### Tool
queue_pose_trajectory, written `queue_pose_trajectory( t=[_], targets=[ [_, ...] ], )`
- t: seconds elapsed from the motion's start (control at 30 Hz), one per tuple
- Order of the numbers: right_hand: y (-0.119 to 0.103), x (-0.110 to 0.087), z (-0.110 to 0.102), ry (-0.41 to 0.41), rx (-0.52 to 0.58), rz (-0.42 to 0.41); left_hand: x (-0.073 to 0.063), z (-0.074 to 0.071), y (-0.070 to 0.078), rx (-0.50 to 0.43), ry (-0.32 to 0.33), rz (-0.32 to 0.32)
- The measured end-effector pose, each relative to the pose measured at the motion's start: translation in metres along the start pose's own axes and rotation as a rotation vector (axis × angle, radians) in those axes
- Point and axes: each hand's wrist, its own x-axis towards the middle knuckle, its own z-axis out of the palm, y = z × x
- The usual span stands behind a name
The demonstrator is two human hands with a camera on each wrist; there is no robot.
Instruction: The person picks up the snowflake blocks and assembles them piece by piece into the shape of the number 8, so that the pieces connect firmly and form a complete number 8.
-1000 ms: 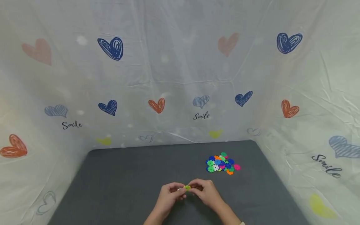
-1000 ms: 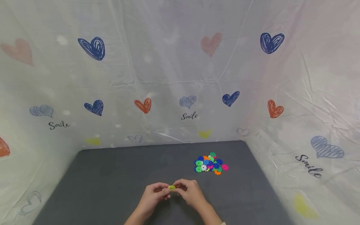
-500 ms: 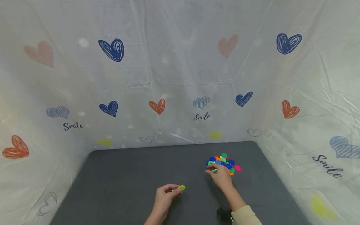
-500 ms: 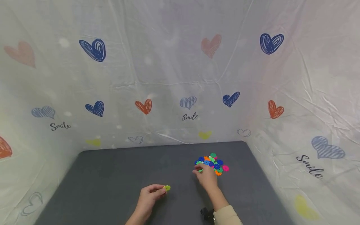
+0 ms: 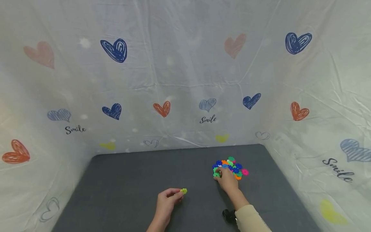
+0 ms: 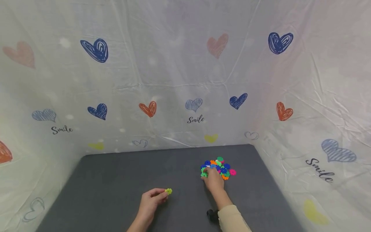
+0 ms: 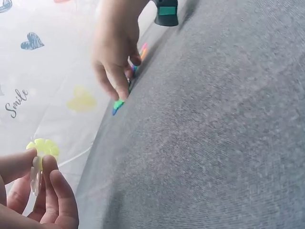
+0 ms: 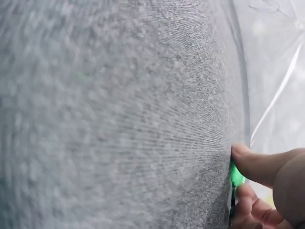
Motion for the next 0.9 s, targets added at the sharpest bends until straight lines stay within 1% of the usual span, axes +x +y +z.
queue_pose_trajectory(
  t=[0.1, 0.2, 0.3, 0.43, 0.53, 0.6, 0.67, 0.73, 0.8, 0.83, 0.9],
  targets=[
    [-0.003, 0.0, 0.0, -0.002, 0.061, -0.016, 0.001, -0.001, 0.002, 0.004, 0.008, 0.003],
    [-0.003, 0.0, 0.002, 0.008, 0.104, -0.021, 0.003, -0.002, 0.002, 0.019, -0.001, 0.006],
    [-0.002, -0.001, 0.004, 0.024, 0.101, -0.014, 0.005, -0.003, 0.002, 0.011, -0.017, 0.009],
    [-0.003, -0.004, 0.002, 0.03, 0.093, -0.008, 0.009, -0.002, 0.006, -0.028, -0.031, 0.003],
    [-0.007, -0.007, 0.0, 0.039, 0.101, -0.037, 0.012, -0.002, 0.011, -0.039, -0.037, 0.015],
    [-0.013, -0.011, 0.002, 0.062, 0.123, -0.086, 0.012, -0.002, 0.013, -0.029, -0.031, 0.03],
    [-0.02, -0.018, 0.006, 0.066, 0.186, -0.138, 0.01, -0.003, 0.014, -0.007, -0.014, 0.038],
    [-0.028, -0.03, 0.01, 0.031, 0.295, -0.171, 0.006, -0.003, 0.013, 0.022, 0.011, 0.036],
    [-0.038, -0.042, 0.014, -0.028, 0.444, -0.168, 0.002, -0.003, 0.011, 0.048, 0.033, 0.034],
    [-0.043, -0.049, 0.015, -0.063, 0.513, -0.153, 0.001, -0.002, 0.01, 0.057, 0.038, 0.036],
    [-0.053, -0.06, 0.016, -0.104, 0.641, -0.109, -0.002, -0.002, 0.008, 0.067, 0.036, 0.044]
  ],
)
